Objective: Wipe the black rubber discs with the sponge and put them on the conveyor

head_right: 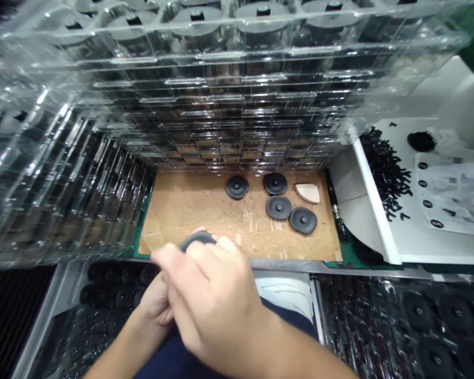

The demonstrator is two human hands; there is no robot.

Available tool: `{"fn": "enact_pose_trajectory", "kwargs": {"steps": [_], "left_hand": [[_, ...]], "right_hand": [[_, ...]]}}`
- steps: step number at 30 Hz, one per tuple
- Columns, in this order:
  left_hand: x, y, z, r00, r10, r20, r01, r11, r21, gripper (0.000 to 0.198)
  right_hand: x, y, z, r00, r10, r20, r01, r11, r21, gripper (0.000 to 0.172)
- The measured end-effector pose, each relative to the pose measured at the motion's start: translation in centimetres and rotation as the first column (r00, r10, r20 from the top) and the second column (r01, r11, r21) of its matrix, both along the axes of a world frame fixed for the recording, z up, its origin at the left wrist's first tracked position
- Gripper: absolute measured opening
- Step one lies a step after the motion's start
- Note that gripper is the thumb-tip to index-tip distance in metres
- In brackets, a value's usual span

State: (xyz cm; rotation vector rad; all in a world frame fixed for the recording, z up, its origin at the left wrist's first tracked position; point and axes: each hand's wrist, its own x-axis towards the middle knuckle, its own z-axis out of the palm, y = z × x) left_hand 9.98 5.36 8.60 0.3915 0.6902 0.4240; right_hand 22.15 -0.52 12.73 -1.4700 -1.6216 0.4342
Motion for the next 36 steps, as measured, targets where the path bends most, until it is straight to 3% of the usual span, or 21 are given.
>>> {"fn": "enact_pose_trajectory", "kwargs": {"steps": [2,4,7,10,13,17,19,21,23,29,31,33,34,36], "left_hand": [[-0.2,0.4,0.1,0.999,0.004,0.035,-0.004,1.000,0.009,0.039],[-0.5,0.8,0.0,0.999,0.003,0.053,-0.003,1.000,-0.003,0.049],[-0.9,0.9,-0.7,0.997,0.040,0.067,-0.036,0.998,-0.056,0.053],[-1.1,0.8,-1.1,0.987,0.087,0.133,-0.078,0.994,-0.073,0.053],[-1.4,0.9,-0.9,0.973,0.081,0.215,-0.067,0.995,-0.073,0.053],[-1.9,1.1,-0.5,0.978,0.093,0.187,-0.067,0.988,-0.141,0.061],[-2.2,1.3,-0.7,0.983,0.085,0.163,-0.058,0.985,-0.164,0.063],[-2.5,1.5,-1.0,0.981,0.072,0.179,-0.041,0.984,-0.172,0.062],[-2.9,1.6,-1.4,0.975,0.058,0.216,-0.019,0.984,-0.177,0.060],[-3.6,1.9,-2.3,0.955,0.051,0.291,-0.001,0.986,-0.168,0.065],[-3.9,2.0,-2.5,0.966,0.066,0.249,-0.044,0.995,-0.093,0.069],[-4.3,2.0,-2.7,0.982,0.113,0.151,-0.134,0.981,0.140,0.073],[-4.6,2.1,-2.9,0.986,0.146,0.085,-0.166,0.933,0.319,0.078],[-5.2,2.2,-3.1,0.974,0.220,-0.054,-0.131,0.740,0.660,0.091]], "right_hand": [[0.3,-0.6,0.1,0.993,0.115,-0.040,-0.117,0.992,-0.053,0.023],[1.0,-1.2,0.1,0.990,0.127,-0.054,-0.132,0.985,-0.110,0.022],[2.1,-1.5,-0.1,1.000,0.020,0.022,-0.016,0.987,-0.159,0.021],[2.6,-0.7,-1.4,0.982,-0.184,0.038,0.187,0.972,-0.140,0.020],[2.7,0.8,-4.9,0.935,-0.337,-0.113,0.307,0.926,-0.219,0.022],[2.1,2.3,-11.1,0.955,-0.269,-0.124,0.216,0.919,-0.330,0.024],[1.5,2.3,-12.9,0.953,-0.288,-0.092,0.243,0.910,-0.336,0.027],[1.1,1.7,-13.1,0.943,-0.325,-0.076,0.285,0.901,-0.326,0.031],[0.8,1.0,-12.2,0.938,-0.337,-0.075,0.300,0.903,-0.309,0.031],[-0.2,0.0,-9.5,0.964,-0.246,-0.101,0.214,0.943,-0.256,0.023],[-0.8,0.1,-9.5,0.968,-0.231,-0.098,0.200,0.946,-0.256,0.023],[-1.3,0.2,-9.7,0.971,-0.224,-0.087,0.195,0.947,-0.256,0.023],[-1.5,0.3,-9.7,0.971,-0.224,-0.079,0.197,0.946,-0.256,0.022],[-1.9,0.3,-9.6,0.971,-0.230,-0.059,0.209,0.945,-0.251,0.023]]}}
